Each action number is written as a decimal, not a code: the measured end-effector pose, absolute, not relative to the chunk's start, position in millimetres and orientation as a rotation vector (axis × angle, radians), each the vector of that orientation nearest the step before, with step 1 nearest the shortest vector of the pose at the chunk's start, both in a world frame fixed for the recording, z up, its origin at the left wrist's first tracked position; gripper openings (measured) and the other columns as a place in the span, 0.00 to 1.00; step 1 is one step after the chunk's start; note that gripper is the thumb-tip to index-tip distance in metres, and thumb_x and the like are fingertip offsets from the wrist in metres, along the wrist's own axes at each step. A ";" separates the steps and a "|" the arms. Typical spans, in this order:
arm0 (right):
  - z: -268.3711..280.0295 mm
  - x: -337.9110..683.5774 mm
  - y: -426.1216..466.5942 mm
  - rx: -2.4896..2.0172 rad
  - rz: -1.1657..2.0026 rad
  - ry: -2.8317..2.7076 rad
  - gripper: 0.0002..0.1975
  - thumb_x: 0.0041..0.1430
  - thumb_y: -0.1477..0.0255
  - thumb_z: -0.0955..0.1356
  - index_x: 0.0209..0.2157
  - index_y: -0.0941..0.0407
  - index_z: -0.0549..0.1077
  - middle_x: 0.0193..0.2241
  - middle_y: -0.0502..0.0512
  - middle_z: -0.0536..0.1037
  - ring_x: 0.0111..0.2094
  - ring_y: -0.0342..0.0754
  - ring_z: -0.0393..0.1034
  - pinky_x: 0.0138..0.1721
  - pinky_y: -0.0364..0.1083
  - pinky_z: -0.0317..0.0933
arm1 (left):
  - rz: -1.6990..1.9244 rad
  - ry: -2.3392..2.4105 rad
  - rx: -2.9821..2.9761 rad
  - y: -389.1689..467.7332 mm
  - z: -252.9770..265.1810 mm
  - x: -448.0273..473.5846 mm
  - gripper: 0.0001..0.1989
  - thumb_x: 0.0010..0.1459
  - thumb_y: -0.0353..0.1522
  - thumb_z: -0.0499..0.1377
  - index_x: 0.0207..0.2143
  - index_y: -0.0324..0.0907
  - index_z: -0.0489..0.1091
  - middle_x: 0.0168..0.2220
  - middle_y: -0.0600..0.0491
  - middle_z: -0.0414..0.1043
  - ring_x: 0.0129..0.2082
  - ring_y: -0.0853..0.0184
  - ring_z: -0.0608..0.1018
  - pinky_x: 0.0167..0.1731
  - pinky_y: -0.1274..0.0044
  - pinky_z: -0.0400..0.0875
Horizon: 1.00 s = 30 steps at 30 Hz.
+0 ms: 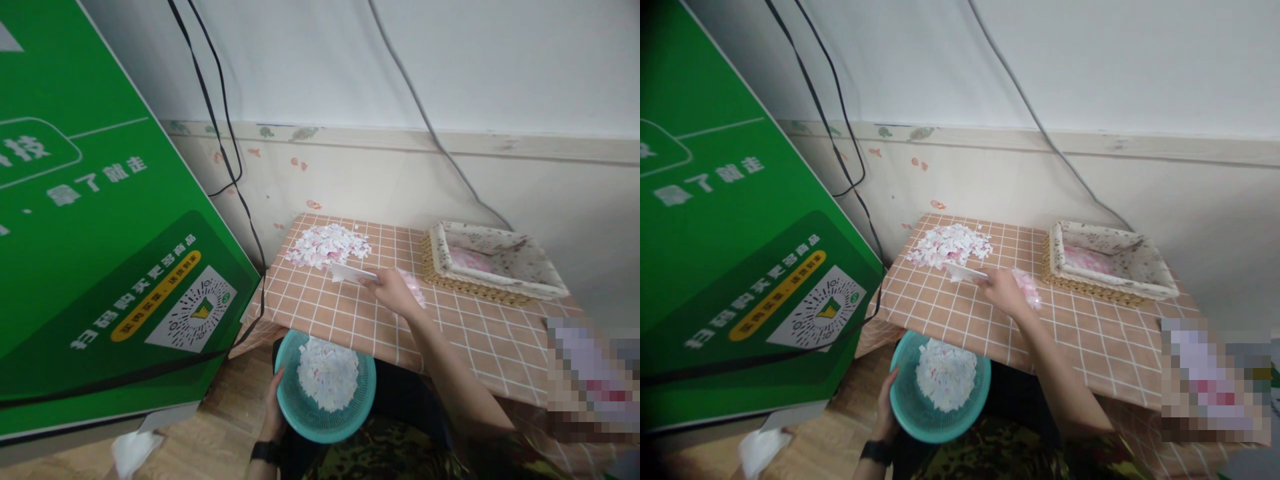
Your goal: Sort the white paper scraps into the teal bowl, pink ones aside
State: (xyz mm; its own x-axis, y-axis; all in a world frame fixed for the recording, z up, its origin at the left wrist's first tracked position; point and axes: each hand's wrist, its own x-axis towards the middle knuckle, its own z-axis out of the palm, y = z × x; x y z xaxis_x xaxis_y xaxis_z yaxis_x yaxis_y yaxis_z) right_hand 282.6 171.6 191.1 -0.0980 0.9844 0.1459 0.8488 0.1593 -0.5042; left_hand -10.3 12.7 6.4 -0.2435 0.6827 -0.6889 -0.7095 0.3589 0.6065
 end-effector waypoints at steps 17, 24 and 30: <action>189.5 291.8 145.2 -1.653 0.466 -1.877 0.14 0.59 0.65 0.62 0.28 0.57 0.74 0.19 0.51 0.72 0.21 0.44 0.63 0.24 0.43 0.50 | 1.313 1.237 0.010 13.4 11.1 -10.5 0.14 0.44 0.37 0.63 0.33 0.38 0.77 0.34 0.48 0.79 0.44 0.53 0.76 0.50 0.63 0.63; 185.1 286.4 157.6 -1.576 0.554 -1.905 0.14 0.60 0.66 0.61 0.34 0.56 0.75 0.22 0.51 0.74 0.23 0.44 0.65 0.25 0.43 0.52 | 1.291 1.247 0.014 14.0 15.9 -8.7 0.14 0.44 0.37 0.63 0.32 0.37 0.77 0.33 0.47 0.79 0.44 0.53 0.76 0.50 0.63 0.63; 186.9 285.1 161.4 -1.656 0.430 -1.892 0.14 0.59 0.65 0.62 0.29 0.56 0.75 0.19 0.51 0.73 0.21 0.44 0.63 0.24 0.43 0.50 | 1.275 1.267 0.003 13.6 22.4 -6.8 0.15 0.43 0.37 0.63 0.33 0.37 0.77 0.34 0.45 0.79 0.45 0.51 0.76 0.49 0.62 0.64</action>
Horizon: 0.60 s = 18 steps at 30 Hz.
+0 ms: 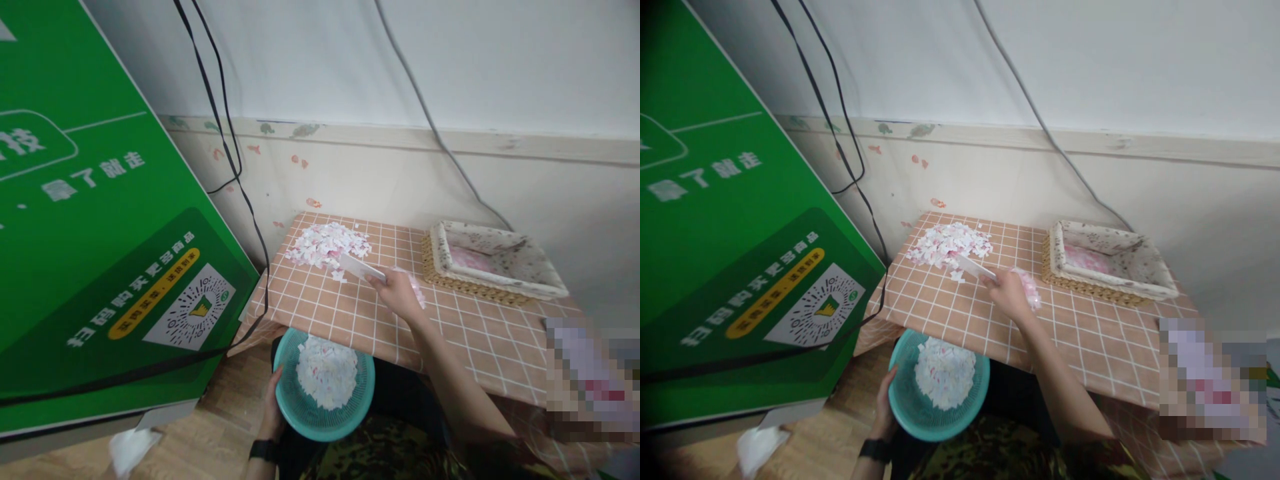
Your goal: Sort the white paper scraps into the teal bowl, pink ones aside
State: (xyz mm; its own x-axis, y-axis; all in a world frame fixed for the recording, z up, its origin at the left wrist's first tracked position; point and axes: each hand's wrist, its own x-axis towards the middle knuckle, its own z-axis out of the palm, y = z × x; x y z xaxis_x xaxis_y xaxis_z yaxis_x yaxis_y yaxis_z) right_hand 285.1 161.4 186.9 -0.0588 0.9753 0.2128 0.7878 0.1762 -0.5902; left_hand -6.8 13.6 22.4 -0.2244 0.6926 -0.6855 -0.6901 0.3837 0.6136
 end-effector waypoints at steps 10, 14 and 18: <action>187.5 284.1 163.0 -1.650 0.424 -1.892 0.14 0.59 0.66 0.61 0.27 0.56 0.74 0.19 0.50 0.73 0.20 0.43 0.63 0.24 0.43 0.50 | 1.307 1.261 0.021 13.9 14.2 -9.6 0.14 0.44 0.37 0.63 0.32 0.39 0.77 0.35 0.47 0.79 0.46 0.52 0.75 0.51 0.62 0.63; 188.2 285.4 162.9 -1.608 0.464 -1.925 0.13 0.59 0.66 0.61 0.27 0.56 0.73 0.19 0.50 0.72 0.21 0.43 0.63 0.24 0.43 0.49 | 1.306 1.243 0.004 13.3 14.8 -9.5 0.14 0.44 0.37 0.62 0.32 0.38 0.77 0.35 0.46 0.79 0.45 0.51 0.76 0.51 0.61 0.63; 186.9 286.7 162.3 -1.684 0.436 -1.907 0.15 0.59 0.64 0.61 0.27 0.56 0.73 0.18 0.51 0.71 0.20 0.44 0.62 0.23 0.43 0.49 | 1.308 1.257 0.003 13.5 13.7 -9.3 0.15 0.45 0.37 0.62 0.34 0.37 0.77 0.35 0.46 0.79 0.46 0.51 0.75 0.51 0.61 0.62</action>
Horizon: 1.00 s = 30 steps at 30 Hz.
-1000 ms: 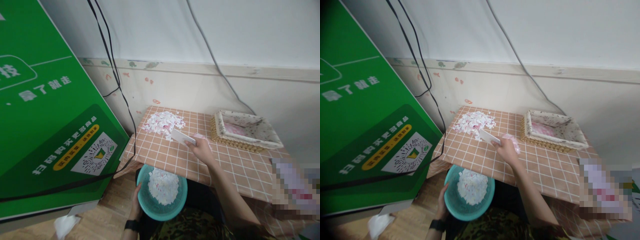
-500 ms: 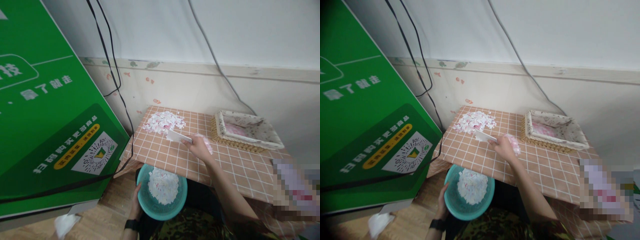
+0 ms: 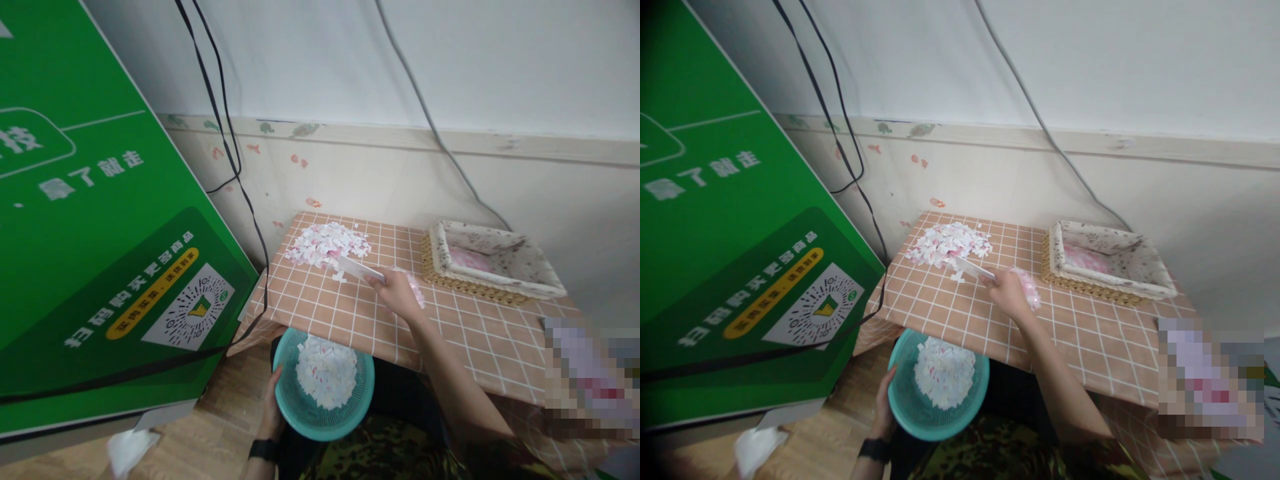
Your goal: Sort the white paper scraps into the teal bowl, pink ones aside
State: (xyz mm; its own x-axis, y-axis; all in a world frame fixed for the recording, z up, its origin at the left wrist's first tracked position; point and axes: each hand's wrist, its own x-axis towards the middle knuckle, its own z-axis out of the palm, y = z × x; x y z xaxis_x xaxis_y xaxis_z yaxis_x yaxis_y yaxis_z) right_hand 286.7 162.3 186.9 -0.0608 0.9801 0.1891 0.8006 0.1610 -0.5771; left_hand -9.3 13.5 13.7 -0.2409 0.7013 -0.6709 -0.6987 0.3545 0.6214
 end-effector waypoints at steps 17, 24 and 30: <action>182.1 290.1 149.6 -1.549 0.579 -1.906 0.16 0.60 0.64 0.60 0.27 0.57 0.73 0.19 0.49 0.70 0.21 0.43 0.61 0.24 0.43 0.50 | 1.299 1.277 -0.008 12.4 6.8 -12.8 0.16 0.43 0.38 0.64 0.34 0.37 0.77 0.35 0.46 0.79 0.47 0.52 0.74 0.51 0.63 0.63; 183.9 292.4 150.5 -1.549 0.586 -1.913 0.16 0.59 0.63 0.61 0.25 0.57 0.71 0.19 0.50 0.71 0.22 0.44 0.63 0.24 0.43 0.53 | 1.310 1.252 0.021 13.6 18.5 -9.3 0.15 0.45 0.37 0.63 0.34 0.37 0.77 0.37 0.46 0.79 0.48 0.51 0.73 0.51 0.62 0.62; 185.4 295.7 150.4 -1.581 0.553 -1.872 0.15 0.58 0.63 0.61 0.26 0.57 0.73 0.19 0.50 0.71 0.22 0.44 0.63 0.25 0.43 0.54 | 1.317 1.276 0.009 13.6 24.0 -8.4 0.15 0.43 0.36 0.63 0.34 0.36 0.77 0.35 0.46 0.79 0.45 0.51 0.75 0.50 0.63 0.63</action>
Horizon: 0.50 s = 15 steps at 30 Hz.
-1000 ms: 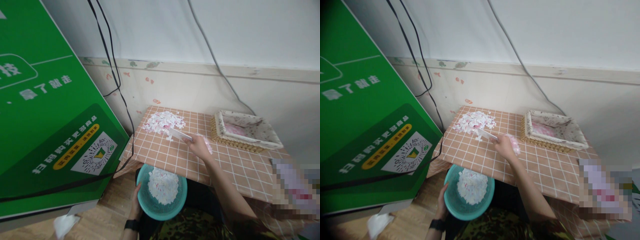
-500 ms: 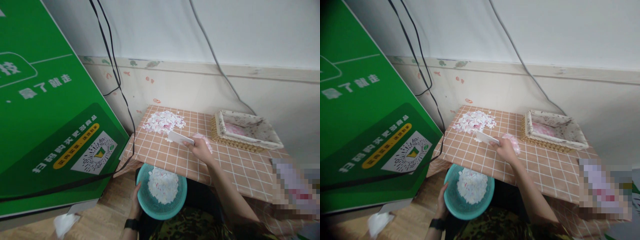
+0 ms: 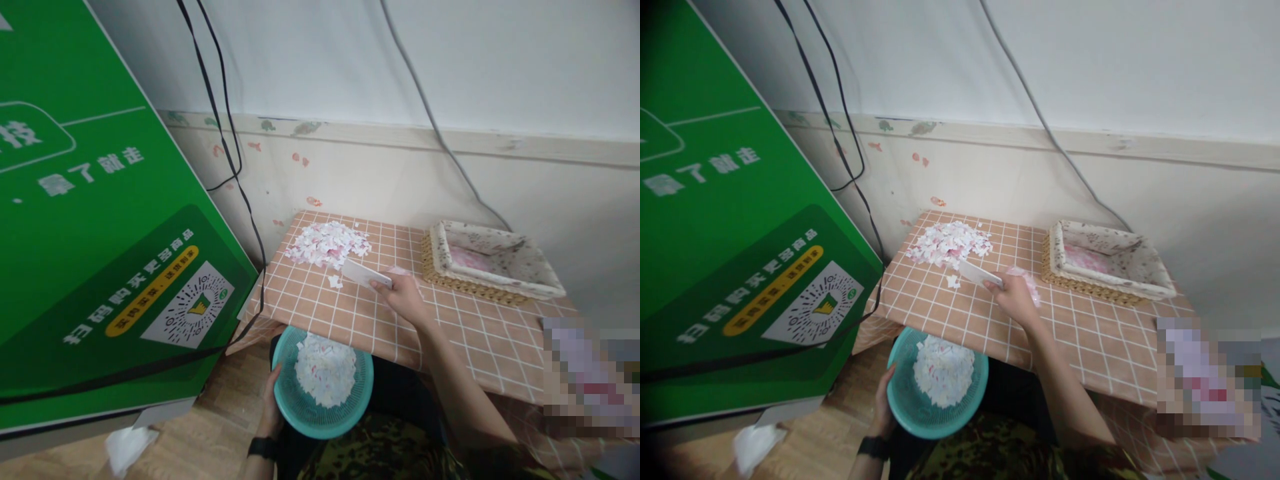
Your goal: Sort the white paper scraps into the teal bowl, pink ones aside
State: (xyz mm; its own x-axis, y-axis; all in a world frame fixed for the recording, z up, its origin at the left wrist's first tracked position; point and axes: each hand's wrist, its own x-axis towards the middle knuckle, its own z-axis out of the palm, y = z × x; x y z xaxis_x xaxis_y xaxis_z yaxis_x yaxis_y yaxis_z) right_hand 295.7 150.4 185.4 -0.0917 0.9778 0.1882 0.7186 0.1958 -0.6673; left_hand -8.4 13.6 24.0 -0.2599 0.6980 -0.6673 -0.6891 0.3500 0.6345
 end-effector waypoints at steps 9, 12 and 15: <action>177.9 278.1 157.2 -1.463 0.700 -1.892 0.16 0.60 0.63 0.61 0.35 0.57 0.76 0.26 0.52 0.77 0.26 0.47 0.68 0.27 0.44 0.58 | 1.302 1.211 -0.037 11.6 16.5 -9.1 0.15 0.45 0.37 0.63 0.35 0.38 0.77 0.34 0.47 0.80 0.42 0.53 0.77 0.49 0.62 0.64; 178.7 270.1 156.6 -1.402 0.751 -1.928 0.14 0.60 0.66 0.61 0.37 0.55 0.77 0.32 0.54 0.79 0.32 0.50 0.71 0.33 0.45 0.61 | 1.305 1.198 -0.023 10.6 18.9 -10.5 0.15 0.46 0.37 0.63 0.36 0.37 0.77 0.35 0.47 0.80 0.42 0.53 0.77 0.49 0.62 0.65; 179.7 266.3 154.8 -1.329 0.793 -1.952 0.13 0.59 0.68 0.62 0.40 0.53 0.77 0.38 0.54 0.79 0.37 0.51 0.73 0.37 0.47 0.63 | 1.302 1.198 -0.021 9.9 21.9 -10.5 0.15 0.46 0.36 0.63 0.36 0.37 0.77 0.35 0.47 0.80 0.42 0.54 0.77 0.49 0.63 0.65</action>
